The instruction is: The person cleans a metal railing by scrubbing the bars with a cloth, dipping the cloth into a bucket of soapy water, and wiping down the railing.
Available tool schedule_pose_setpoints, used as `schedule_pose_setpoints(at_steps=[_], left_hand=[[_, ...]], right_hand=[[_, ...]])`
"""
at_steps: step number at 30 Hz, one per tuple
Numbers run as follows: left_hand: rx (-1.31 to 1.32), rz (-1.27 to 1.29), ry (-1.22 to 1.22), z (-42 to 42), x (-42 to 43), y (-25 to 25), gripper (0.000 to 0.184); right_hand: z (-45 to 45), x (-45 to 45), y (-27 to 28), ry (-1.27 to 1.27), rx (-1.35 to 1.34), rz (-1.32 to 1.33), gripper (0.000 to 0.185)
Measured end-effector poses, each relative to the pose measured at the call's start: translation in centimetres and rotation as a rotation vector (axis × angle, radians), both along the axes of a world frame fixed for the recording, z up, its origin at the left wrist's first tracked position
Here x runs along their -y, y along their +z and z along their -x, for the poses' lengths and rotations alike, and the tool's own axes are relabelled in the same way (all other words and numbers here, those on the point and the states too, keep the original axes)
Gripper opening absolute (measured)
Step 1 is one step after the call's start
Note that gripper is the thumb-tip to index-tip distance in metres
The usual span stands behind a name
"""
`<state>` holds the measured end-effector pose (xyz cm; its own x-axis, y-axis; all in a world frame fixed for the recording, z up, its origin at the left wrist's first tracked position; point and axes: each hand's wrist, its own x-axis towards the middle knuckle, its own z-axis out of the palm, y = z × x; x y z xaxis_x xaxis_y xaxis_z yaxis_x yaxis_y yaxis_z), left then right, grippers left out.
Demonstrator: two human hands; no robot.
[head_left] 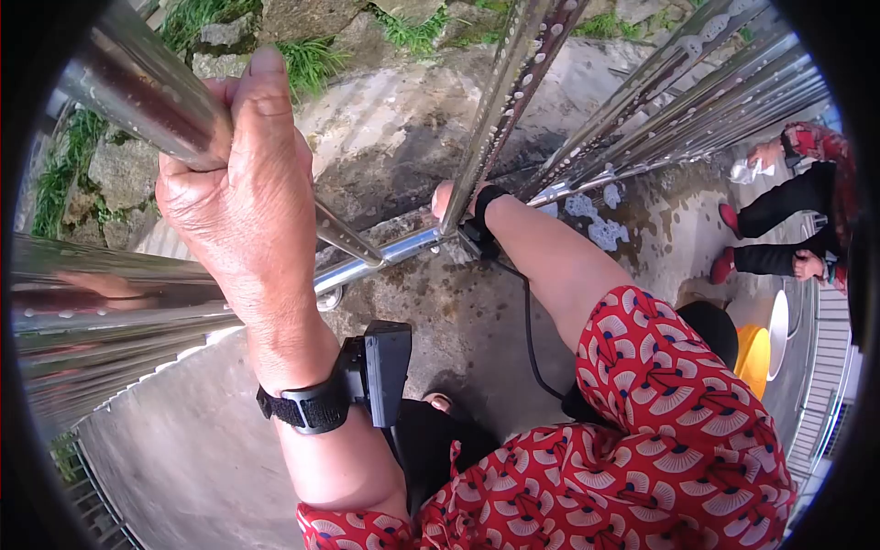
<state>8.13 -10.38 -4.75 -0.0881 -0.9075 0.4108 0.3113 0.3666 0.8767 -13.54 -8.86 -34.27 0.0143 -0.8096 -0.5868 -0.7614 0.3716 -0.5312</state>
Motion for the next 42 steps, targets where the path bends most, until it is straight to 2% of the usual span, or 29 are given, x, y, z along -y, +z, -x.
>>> schedule_pose_setpoints(at_steps=[3,7,9,11,13,14,15,17,18,20,23,24,26,27,29,31,33,34,35,37,42], left_hand=[[0.116,0.04,0.112,0.1,0.4,0.1,0.018],[0.205,0.161,0.134,0.0,0.7,-0.4,0.022],[0.193,0.172,0.13,0.0,0.4,-0.3,0.022],[0.168,0.057,0.081,0.2,-0.4,0.4,0.023],[0.188,0.054,0.098,0.1,-0.4,0.4,0.022],[0.204,0.057,0.114,0.2,-0.4,0.4,0.022],[0.196,0.053,0.108,0.3,-0.4,0.4,0.022],[0.135,0.063,0.068,0.3,-0.3,0.2,0.021],[0.141,0.044,0.089,0.4,-0.3,0.3,0.019],[0.151,0.063,0.099,0.4,-0.3,0.1,0.018],[0.186,0.093,0.129,0.3,-0.2,0.0,0.017],[0.168,0.103,0.107,0.3,-0.2,0.0,0.017],[0.151,0.113,0.086,0.3,-0.2,0.0,0.018],[0.152,0.11,0.082,0.2,-0.3,-0.1,0.018],[0.156,0.112,0.079,0.1,-0.1,-0.1,0.018],[0.148,0.081,0.051,0.1,0.2,-0.2,0.018],[0.115,0.067,0.05,-0.2,0.4,-0.2,0.019],[0.082,0.049,0.053,-0.2,0.5,-0.3,0.02],[0.073,0.051,0.04,-0.2,0.5,-0.3,0.02],[0.083,0.009,0.055,-0.3,0.4,-0.3,0.02],[0.029,-0.012,-0.014,-0.1,0.2,0.0,0.021]], right_hand=[[-0.5,0.3,1.4,-0.067,-0.386,-0.195,0.029],[0.7,-0.1,3.0,-0.196,-0.63,-0.375,0.026],[1.2,-1.7,4.5,-0.266,-0.721,-0.329,0.027],[1.6,-2.4,4.6,-0.335,-0.806,-0.278,0.03],[2.1,-3.1,3.1,-0.158,-0.772,-0.174,0.03],[4.0,-2.7,0.6,-0.072,-0.614,-0.12,0.03],[3.6,-2.7,1.2,-0.077,-0.621,-0.126,0.03],[2.4,-2.2,2.2,0.095,-0.525,-0.056,0.025],[3.3,-1.8,0.0,0.092,-0.531,-0.058,0.025],[5.9,-0.8,-6.6,0.053,-0.06,0.094,0.023],[0.1,-0.3,0.6,0.062,0.05,0.067,0.029],[0.2,-0.3,-0.4,0.062,0.05,0.067,0.029],[0.0,-0.6,-1.9,-0.188,0.399,0.116,0.026],[0.1,-1.0,-1.8,-0.188,0.403,0.113,0.026],[0.6,-1.5,-1.6,-0.04,0.363,0.287,0.026],[0.5,-2.5,-1.6,-0.098,0.351,0.338,0.022],[-1.4,-5.4,1.2,-0.01,-0.352,0.605,0.019],[-2.7,-6.4,2.2,0.015,-0.587,0.673,0.013],[-3.8,-7.5,3.4,0.005,-0.6,0.671,0.013],[-5.5,-9.4,5.2,-0.064,-0.899,0.592,0.017],[-5.1,-12.4,5.0,-0.165,-0.821,0.707,0.021]])
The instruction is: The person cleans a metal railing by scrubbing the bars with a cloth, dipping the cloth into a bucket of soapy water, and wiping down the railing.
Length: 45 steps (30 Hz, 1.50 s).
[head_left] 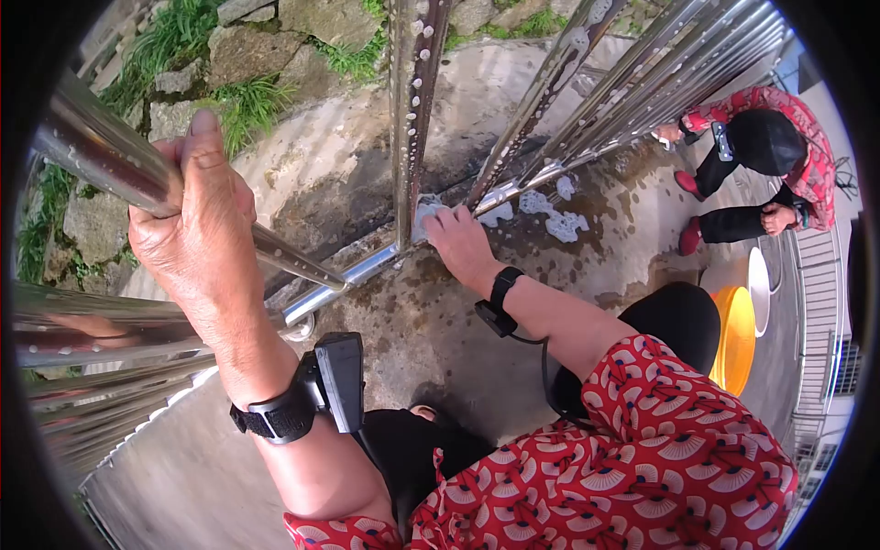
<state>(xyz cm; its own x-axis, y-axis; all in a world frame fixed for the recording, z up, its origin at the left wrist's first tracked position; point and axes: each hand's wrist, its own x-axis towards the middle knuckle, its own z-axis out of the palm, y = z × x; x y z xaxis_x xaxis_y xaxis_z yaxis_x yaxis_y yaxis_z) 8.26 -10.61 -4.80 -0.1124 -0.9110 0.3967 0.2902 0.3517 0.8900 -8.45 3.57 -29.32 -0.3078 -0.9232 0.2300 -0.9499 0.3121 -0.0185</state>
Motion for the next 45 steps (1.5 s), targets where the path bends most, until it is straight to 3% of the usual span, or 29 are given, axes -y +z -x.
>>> schedule_pose_setpoints(at_steps=[5,9,11,13,15,17,18,24,25,26,28,33,35,38,39,42,45], left_hand=[[0.044,0.007,-0.011,0.0,-0.5,0.3,0.02],[0.028,0.009,-0.051,0.2,-0.8,0.4,0.021],[0.04,0.024,-0.07,0.0,-0.7,0.4,0.024],[0.068,0.014,-0.031,0.3,-1.0,0.6,0.027],[0.051,-0.017,-0.016,0.4,-1.0,0.8,0.028],[0.055,-0.004,-0.017,0.3,-0.9,0.7,0.028],[0.052,0.003,-0.028,0.3,-0.9,0.7,0.029],[0.049,0.016,-0.026,0.4,-0.7,0.4,0.03],[0.038,0.021,-0.053,0.3,-0.5,0.3,0.029],[0.043,0.019,-0.051,0.3,-0.5,0.3,0.029],[0.043,0.024,-0.037,0.5,-0.7,0.4,0.029],[0.039,0.031,-0.036,0.4,-0.5,0.2,0.028],[0.027,0.026,-0.057,0.3,-0.3,0.2,0.029],[0.016,0.032,-0.067,0.3,-0.3,0.0,0.029],[0.03,0.031,-0.07,0.1,-0.2,0.0,0.029],[0.023,0.037,-0.135,-0.1,0.1,-0.2,0.028],[0.031,0.086,-0.139,0.0,0.1,-0.4,0.027]], right_hand=[[0.1,-3.2,-1.6,-0.072,0.222,0.256,0.031],[1.6,-6.4,-4.8,-0.181,0.356,0.255,0.047],[3.8,-7.7,-9.8,-0.466,0.468,0.311,0.042],[7.8,-8.5,-13.5,-0.685,0.786,0.608,0.034],[11.1,-8.8,-11.7,-0.895,1.381,0.707,0.03],[18.2,-8.8,-21.6,-0.54,1.44,0.869,0.032],[15.8,-7.6,-13.0,-0.669,2.152,1.132,0.032],[9.8,-3.3,-12.0,-0.398,2.602,1.29,0.033],[7.6,-2.7,-10.3,-0.475,2.644,1.238,0.032],[6.6,-1.9,-13.3,-0.416,2.734,1.105,0.032],[2.7,-0.1,-13.1,-0.258,2.936,1.031,0.04],[-7.0,4.1,-9.6,-0.424,3.139,0.901,0.038],[-10.0,5.6,-9.7,-0.226,3.202,0.791,0.037],[-13.4,7.1,-9.7,-0.366,3.264,0.618,0.037],[-15.0,7.9,-11.2,-0.1,3.248,0.618,0.037],[-17.6,9.1,-9.6,-0.168,3.269,0.413,0.032],[-20.7,10.8,-9.6,-0.062,3.226,0.411,0.03]])
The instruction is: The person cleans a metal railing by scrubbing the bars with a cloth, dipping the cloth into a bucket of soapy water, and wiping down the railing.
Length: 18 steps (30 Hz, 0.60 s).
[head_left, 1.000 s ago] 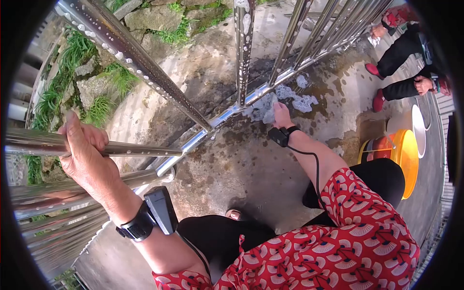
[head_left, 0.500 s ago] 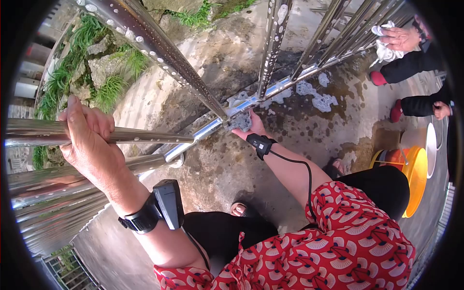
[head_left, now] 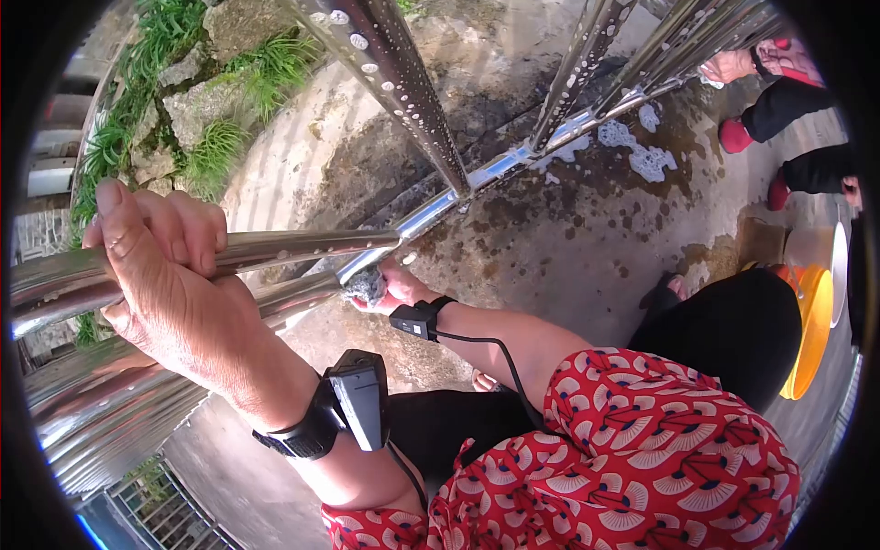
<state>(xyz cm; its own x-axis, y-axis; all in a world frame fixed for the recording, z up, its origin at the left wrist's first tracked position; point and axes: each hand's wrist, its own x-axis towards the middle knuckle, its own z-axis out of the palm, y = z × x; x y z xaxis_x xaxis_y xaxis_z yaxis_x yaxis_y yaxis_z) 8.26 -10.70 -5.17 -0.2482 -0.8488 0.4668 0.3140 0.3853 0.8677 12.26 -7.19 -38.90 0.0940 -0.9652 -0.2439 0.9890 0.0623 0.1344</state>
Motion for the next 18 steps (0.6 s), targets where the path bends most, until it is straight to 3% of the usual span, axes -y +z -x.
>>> schedule_pose_setpoints(at_steps=[12,14,18], left_hand=[[-0.01,0.019,0.026,0.2,-0.1,-0.1,0.03],[-0.016,0.013,0.003,-0.1,0.3,-0.2,0.029],[-0.08,-0.013,-0.026,-0.2,0.2,-0.4,0.023]], right_hand=[[-2.4,2.3,-3.4,-0.162,-0.258,-0.031,0.027],[-0.1,-0.3,-1.1,-0.072,-0.249,-0.193,0.022],[4.4,-3.5,0.8,0.035,-0.408,-0.147,0.015]])
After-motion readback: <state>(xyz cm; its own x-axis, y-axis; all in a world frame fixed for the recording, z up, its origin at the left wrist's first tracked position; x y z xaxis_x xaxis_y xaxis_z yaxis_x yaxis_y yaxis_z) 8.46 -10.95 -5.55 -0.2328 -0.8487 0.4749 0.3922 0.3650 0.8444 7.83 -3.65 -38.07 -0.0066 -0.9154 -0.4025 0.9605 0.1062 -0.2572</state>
